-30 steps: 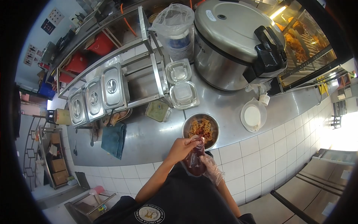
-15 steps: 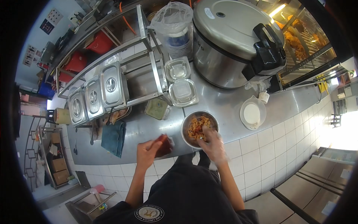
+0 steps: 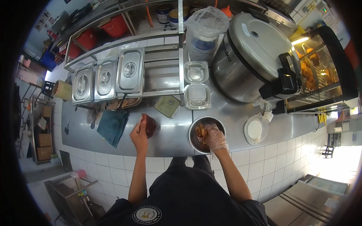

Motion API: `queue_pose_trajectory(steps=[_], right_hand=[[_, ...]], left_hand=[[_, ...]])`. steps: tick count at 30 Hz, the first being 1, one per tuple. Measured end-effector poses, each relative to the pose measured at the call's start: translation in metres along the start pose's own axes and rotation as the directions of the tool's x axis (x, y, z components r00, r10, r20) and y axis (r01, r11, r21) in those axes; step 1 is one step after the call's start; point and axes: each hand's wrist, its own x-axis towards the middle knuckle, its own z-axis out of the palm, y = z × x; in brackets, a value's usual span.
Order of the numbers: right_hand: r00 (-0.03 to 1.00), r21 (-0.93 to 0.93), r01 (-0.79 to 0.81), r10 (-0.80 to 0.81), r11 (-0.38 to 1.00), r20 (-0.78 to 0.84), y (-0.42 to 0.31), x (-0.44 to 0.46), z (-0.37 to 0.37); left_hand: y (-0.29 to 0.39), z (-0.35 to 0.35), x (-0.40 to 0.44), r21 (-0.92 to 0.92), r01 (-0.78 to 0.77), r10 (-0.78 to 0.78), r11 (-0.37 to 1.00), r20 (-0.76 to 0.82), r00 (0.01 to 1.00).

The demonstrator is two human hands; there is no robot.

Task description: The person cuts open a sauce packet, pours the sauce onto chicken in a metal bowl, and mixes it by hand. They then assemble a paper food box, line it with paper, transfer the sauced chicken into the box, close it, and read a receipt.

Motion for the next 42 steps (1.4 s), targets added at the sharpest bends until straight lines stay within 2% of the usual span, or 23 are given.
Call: queue_pose_trajectory(steps=[1,3,6,8,11,12,14,17,18,19,21,24,27,30,31,34,36,37,40,42], right_hand=[[1.000,-0.007,-0.007,0.007,1.000,-0.016,0.000,0.002,-0.001],[0.990,-0.243,0.079,-0.104,0.967,-0.094,-0.026,-0.012,-0.013],[0.994,-0.246,0.085,-0.067,0.966,0.080,-0.040,-0.006,-0.020],[0.992,-0.075,-0.017,0.026,0.997,0.123,-0.025,0.007,-0.006],[0.979,-0.038,-0.004,0.012,0.999,0.203,0.021,0.021,0.005],[0.988,-0.084,0.041,-0.028,0.996,0.149,0.027,0.018,0.007],[0.991,-0.173,0.130,-0.122,0.976,0.054,0.036,0.005,0.015],[0.972,-0.179,0.195,-0.214,0.964,-0.095,-0.005,-0.016,0.001],[0.966,-0.190,0.208,-0.232,0.960,-0.117,-0.016,-0.019,-0.001],[0.966,-0.210,0.216,-0.241,0.953,-0.099,-0.023,-0.016,-0.002],[0.975,-0.187,0.194,-0.209,0.963,-0.069,-0.007,-0.002,0.022],[0.963,-0.061,0.271,-0.271,0.961,-0.001,0.006,-0.002,0.001],[0.907,-0.139,0.416,-0.421,0.899,-0.010,0.017,-0.002,-0.014],[0.912,-0.331,0.368,-0.406,0.869,-0.051,-0.025,-0.014,-0.023],[0.912,-0.324,0.394,-0.410,0.860,0.019,-0.017,-0.004,-0.006],[0.898,-0.214,0.437,-0.407,0.874,0.169,-0.007,0.014,-0.007],[0.878,-0.035,0.467,-0.459,0.884,0.136,0.006,0.015,-0.010],[0.867,0.051,0.482,-0.485,0.875,0.116,0.010,0.017,-0.013],[0.760,-0.298,0.613,-0.649,0.732,-0.030,0.011,0.006,-0.022],[0.779,-0.246,0.605,-0.627,0.758,-0.016,0.009,0.000,-0.015]], left_hand=[[0.003,0.000,0.002,0.018,-0.006,0.006,1.000,-0.007,1.000],[0.006,0.001,0.005,0.072,-0.046,0.048,0.996,-0.014,0.999],[0.010,0.001,0.007,0.174,-0.116,0.120,0.978,-0.013,0.993],[0.015,0.000,0.004,0.237,-0.113,0.118,0.965,-0.007,0.993],[0.019,0.000,-0.005,0.321,-0.316,0.344,0.893,-0.032,0.939],[0.027,0.000,-0.011,0.492,-0.373,0.455,0.787,-0.054,0.889],[0.044,-0.005,-0.025,0.787,-0.387,0.652,0.480,-0.024,0.758],[0.041,0.015,-0.063,0.686,-0.491,0.706,0.536,-0.046,0.707],[0.028,0.027,-0.081,0.515,-0.451,0.482,0.729,0.081,0.872],[0.010,0.043,-0.097,0.345,-0.321,0.241,0.882,0.254,0.937],[-0.010,0.082,-0.121,0.248,-0.008,-0.088,0.969,0.376,0.923],[-0.067,0.103,-0.133,0.308,-0.012,-0.104,0.951,0.359,0.928],[-0.080,0.104,-0.132,0.202,0.043,-0.119,0.979,0.382,0.916],[-0.084,0.107,-0.126,0.272,-0.042,-0.069,0.961,0.389,0.919],[-0.077,0.106,-0.125,0.256,0.030,-0.132,0.966,0.390,0.911],[-0.064,0.107,-0.123,0.167,0.224,-0.272,0.960,0.386,0.881],[-0.068,0.109,-0.126,0.052,0.316,-0.311,0.947,0.384,0.869],[-0.071,0.111,-0.125,0.041,0.311,-0.304,0.949,0.373,0.877],[-0.074,0.111,-0.127,0.028,0.323,-0.312,0.946,0.348,0.884],[-0.071,0.112,-0.127,0.027,0.342,-0.330,0.939,0.344,0.879]])
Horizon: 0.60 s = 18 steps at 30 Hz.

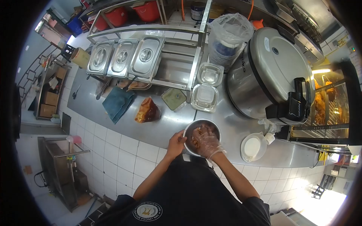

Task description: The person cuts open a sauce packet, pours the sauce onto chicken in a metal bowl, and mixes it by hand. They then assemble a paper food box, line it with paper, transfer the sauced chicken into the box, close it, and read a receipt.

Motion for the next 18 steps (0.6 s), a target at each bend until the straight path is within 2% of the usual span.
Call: queue_pose_trajectory(steps=[1,4,7,9,12,14,16,18], right_hand=[[1.000,0.026,-0.015,0.015,1.000,0.010,-0.003,-0.001,0.002],[0.961,0.130,-0.234,0.209,0.963,0.182,-0.005,0.011,0.016],[0.920,0.245,-0.363,0.303,0.899,0.249,0.002,0.020,0.004],[0.965,0.060,-0.242,0.233,0.968,0.123,0.003,0.012,0.009],[0.999,-0.183,-0.053,0.050,0.982,-0.022,-0.013,0.004,0.003],[0.997,-0.167,-0.060,0.068,0.984,0.042,-0.015,0.005,0.004],[0.942,-0.002,-0.214,0.207,0.977,0.265,-0.004,0.019,0.017],[0.878,0.138,-0.350,0.273,0.926,0.393,0.004,0.030,0.001]], left_hand=[[0.002,0.001,-0.001,0.005,0.006,-0.006,1.000,0.006,1.000],[0.002,0.003,-0.007,0.005,0.038,-0.038,0.999,0.011,0.999],[0.009,0.002,-0.005,-0.018,0.050,-0.051,0.999,-0.010,0.999],[0.013,0.000,-0.004,0.005,0.034,-0.034,0.999,-0.018,0.999],[0.005,0.000,0.000,0.007,0.020,-0.020,1.000,-0.012,1.000],[-0.002,-0.002,0.003,0.028,-0.002,0.002,1.000,0.011,1.000],[-0.002,-0.002,0.003,0.027,-0.005,0.005,1.000,0.024,1.000],[0.004,-0.002,0.002,0.002,0.010,-0.011,1.000,0.019,1.000]])
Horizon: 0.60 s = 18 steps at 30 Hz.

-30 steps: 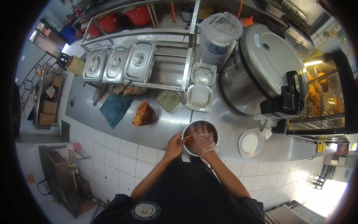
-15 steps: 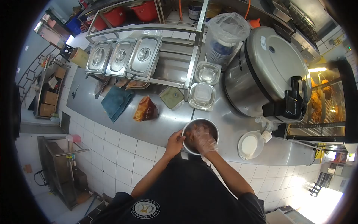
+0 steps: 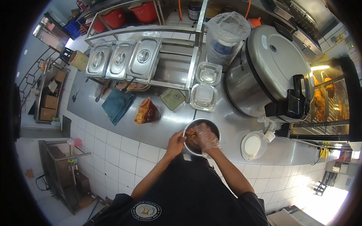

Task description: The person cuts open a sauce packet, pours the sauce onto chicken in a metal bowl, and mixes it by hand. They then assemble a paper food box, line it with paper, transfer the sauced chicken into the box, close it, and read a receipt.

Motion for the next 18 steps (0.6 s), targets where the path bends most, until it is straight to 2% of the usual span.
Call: queue_pose_trajectory(steps=[1,2,4,6,8,10,13,16,18], right_hand=[[0.997,0.088,-0.046,0.040,0.995,0.068,0.000,0.001,-0.008],[0.993,0.025,0.087,-0.084,0.996,-0.084,0.011,0.000,0.000],[0.872,-0.157,0.312,-0.348,0.937,-0.344,0.032,-0.007,0.019],[0.824,-0.349,0.292,-0.420,0.890,-0.381,0.026,-0.017,0.029],[0.877,-0.311,0.221,-0.328,0.924,-0.351,0.012,-0.019,0.024],[0.979,-0.046,0.063,-0.070,0.997,-0.193,-0.001,-0.014,0.014],[0.997,0.070,-0.006,0.011,0.998,-0.073,0.008,-0.001,0.002],[0.935,0.075,0.109,-0.076,0.991,-0.347,-0.004,-0.015,0.001],[0.855,-0.225,0.124,-0.219,0.966,-0.471,-0.014,-0.012,0.015]], left_hand=[[0.005,-0.001,-0.001,0.010,0.009,-0.009,1.000,0.000,1.000],[0.009,-0.002,-0.001,0.020,0.018,-0.018,1.000,0.000,1.000],[0.017,-0.002,0.000,0.019,0.035,-0.035,0.999,-0.014,0.999],[0.019,-0.001,-0.001,0.004,0.051,-0.051,0.999,-0.041,0.998],[0.001,-0.001,0.004,0.023,-0.007,0.008,1.000,-0.022,1.000],[-0.002,-0.001,0.004,0.012,-0.025,0.025,1.000,-0.010,1.000],[0.001,-0.002,0.006,-0.004,-0.006,0.006,1.000,-0.002,1.000],[-0.002,-0.004,0.005,0.029,0.004,-0.004,1.000,0.012,1.000],[-0.002,-0.004,0.007,0.014,0.010,-0.010,1.000,0.016,1.000]])
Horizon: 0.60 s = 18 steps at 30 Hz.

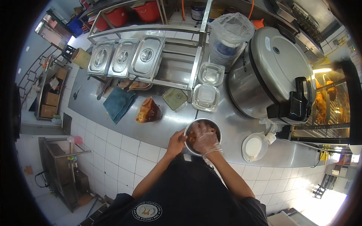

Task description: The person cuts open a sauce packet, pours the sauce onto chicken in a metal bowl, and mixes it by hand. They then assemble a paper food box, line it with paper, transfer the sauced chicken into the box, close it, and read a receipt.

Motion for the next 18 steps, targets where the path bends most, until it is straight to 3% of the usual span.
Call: queue_pose_trajectory(steps=[2,4,7,10,12,14,16,18], right_hand=[[0.999,-0.084,0.034,-0.031,0.996,0.032,-0.003,0.000,0.008],[0.969,0.005,-0.040,0.038,0.999,0.244,-0.002,0.003,0.009],[0.905,0.216,-0.229,0.126,0.949,0.406,0.017,0.007,0.000],[0.985,0.328,0.074,-0.120,0.942,0.123,0.038,-0.001,0.013],[0.983,0.054,0.177,-0.179,0.983,0.028,0.025,-0.016,0.003],[0.988,-0.059,0.126,-0.121,0.990,0.092,0.012,-0.016,0.004],[0.950,-0.024,-0.054,0.059,0.998,0.307,0.011,-0.004,0.022],[0.906,0.117,-0.183,0.121,0.976,0.406,0.016,0.006,0.010]], left_hand=[[0.004,0.001,-0.003,-0.016,-0.005,0.005,1.000,-0.017,1.000],[0.005,-0.001,-0.002,-0.059,0.031,-0.031,0.998,-0.004,1.000],[0.007,-0.003,0.001,-0.097,0.110,-0.107,0.989,0.034,0.994],[0.009,-0.002,-0.002,-0.049,0.098,-0.098,0.994,0.000,0.995],[-0.003,0.002,-0.001,-0.090,0.088,-0.091,0.992,-0.030,0.995],[-0.009,0.001,0.000,-0.058,0.058,-0.058,0.997,-0.007,0.998],[-0.007,0.003,-0.003,-0.054,0.063,-0.063,0.997,0.000,0.998],[0.001,0.003,-0.005,-0.079,0.100,-0.101,0.992,-0.013,0.995]])
